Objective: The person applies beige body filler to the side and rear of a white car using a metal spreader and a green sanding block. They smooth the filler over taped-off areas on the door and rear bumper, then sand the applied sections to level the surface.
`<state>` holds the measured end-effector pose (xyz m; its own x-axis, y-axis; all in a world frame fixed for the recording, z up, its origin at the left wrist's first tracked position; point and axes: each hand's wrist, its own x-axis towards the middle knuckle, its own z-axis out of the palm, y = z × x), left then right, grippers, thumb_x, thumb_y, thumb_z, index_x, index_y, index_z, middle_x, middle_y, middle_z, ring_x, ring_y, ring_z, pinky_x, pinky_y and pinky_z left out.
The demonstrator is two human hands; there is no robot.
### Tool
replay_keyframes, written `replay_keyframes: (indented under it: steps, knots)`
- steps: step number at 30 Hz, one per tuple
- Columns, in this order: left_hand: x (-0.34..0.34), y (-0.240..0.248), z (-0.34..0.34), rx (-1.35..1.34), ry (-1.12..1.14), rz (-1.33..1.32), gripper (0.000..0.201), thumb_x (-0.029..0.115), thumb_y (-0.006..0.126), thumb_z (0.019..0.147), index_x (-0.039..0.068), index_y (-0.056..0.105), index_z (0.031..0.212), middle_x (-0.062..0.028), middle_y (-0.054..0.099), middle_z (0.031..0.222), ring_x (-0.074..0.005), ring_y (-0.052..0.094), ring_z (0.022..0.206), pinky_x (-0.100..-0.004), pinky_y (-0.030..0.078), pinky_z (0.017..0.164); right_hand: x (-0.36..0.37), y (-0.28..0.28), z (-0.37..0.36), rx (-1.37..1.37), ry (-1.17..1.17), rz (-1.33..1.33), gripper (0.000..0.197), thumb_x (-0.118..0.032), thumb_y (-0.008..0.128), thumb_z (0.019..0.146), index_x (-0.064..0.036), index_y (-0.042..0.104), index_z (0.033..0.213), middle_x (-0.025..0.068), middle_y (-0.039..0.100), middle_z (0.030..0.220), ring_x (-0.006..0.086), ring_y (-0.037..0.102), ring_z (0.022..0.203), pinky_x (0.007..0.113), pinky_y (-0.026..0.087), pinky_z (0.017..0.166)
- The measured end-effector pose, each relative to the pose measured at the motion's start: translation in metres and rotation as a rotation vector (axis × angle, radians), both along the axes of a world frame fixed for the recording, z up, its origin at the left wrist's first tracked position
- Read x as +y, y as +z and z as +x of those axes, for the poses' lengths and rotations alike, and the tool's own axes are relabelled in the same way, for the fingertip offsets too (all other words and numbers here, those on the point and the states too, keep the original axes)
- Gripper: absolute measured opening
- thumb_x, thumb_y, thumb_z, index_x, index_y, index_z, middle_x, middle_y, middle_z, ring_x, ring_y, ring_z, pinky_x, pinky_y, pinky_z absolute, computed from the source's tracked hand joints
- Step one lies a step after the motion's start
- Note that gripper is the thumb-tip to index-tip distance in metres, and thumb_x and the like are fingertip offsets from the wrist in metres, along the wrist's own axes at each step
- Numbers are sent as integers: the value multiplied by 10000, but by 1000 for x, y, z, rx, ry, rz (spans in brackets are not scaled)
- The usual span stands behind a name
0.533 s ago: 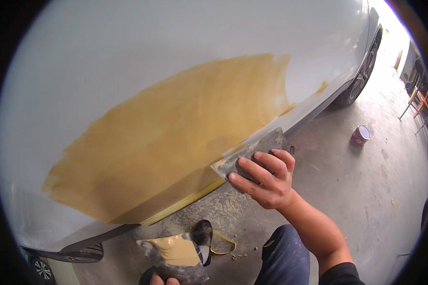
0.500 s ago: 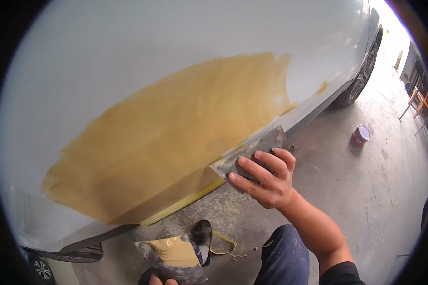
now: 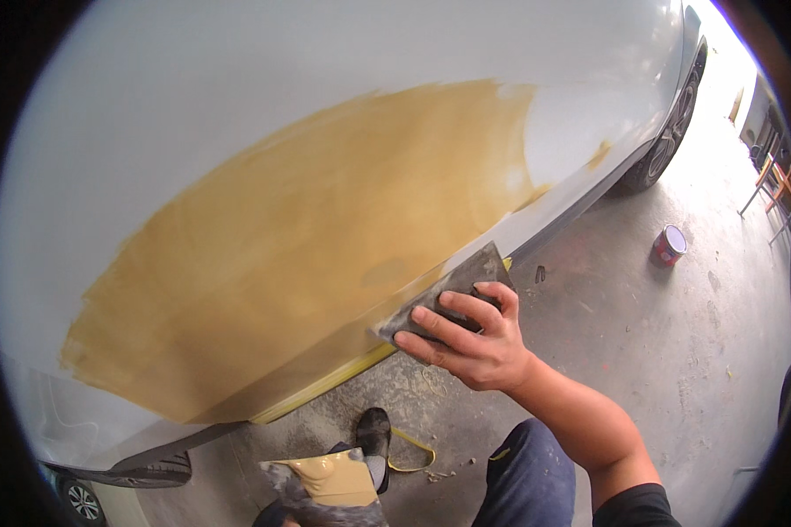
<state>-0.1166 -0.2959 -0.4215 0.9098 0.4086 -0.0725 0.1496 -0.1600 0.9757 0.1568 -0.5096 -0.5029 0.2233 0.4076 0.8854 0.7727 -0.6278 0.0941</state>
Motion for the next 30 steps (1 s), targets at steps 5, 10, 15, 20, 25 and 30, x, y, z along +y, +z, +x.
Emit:
replay_keyframes:
  steps: [5,10,15,20,25,30]
  knots:
    - [4,3,3,-19,-162,118,279,206,550,1011,-42,636,1106,-63,670,908,-94,563,595,-232,451,503,-12,-8,-1,38,-6,-64,365,-237,632,851,-300,739,1194,-59,639,1274,183,577,1099,430,415,961]
    - [5,2,6,-121,-228,482,336,229,550,1012,-64,618,1160,-139,668,884,-204,607,651,-343,504,559,-31,9,-3,-16,-10,68,366,-222,658,797,-283,753,1145,1,658,1226,228,568,1085,451,417,973]
    - [38,-33,-20,-396,-396,1324,388,247,555,1025,-78,575,1238,-303,628,940,-426,617,734,-515,551,669,-24,19,12,-45,-53,102,405,-220,642,795,-316,747,1174,-23,634,1273,244,553,1120,470,403,999]
    - [41,-41,-30,-472,-387,1373,386,247,553,1029,-84,569,1229,-340,603,955,-457,605,721,-553,547,686,-10,1,15,-3,-46,100,430,-218,626,815,-349,734,1210,-61,591,1313,231,508,1193,480,371,1029]
    - [26,-19,-18,-272,-411,1102,279,193,571,999,-62,640,1089,-302,620,936,-419,605,718,-501,537,680,-13,-19,8,33,-18,-21,438,-236,620,838,-345,712,1252,-63,594,1307,215,519,1181,489,367,1030]
    - [19,-12,-10,-157,-454,1072,209,136,577,962,-49,673,971,-231,651,884,-373,598,694,-437,512,657,-37,-15,2,133,-20,-58,417,-228,622,845,-287,707,1249,-5,628,1273,243,561,1123,488,397,1003]
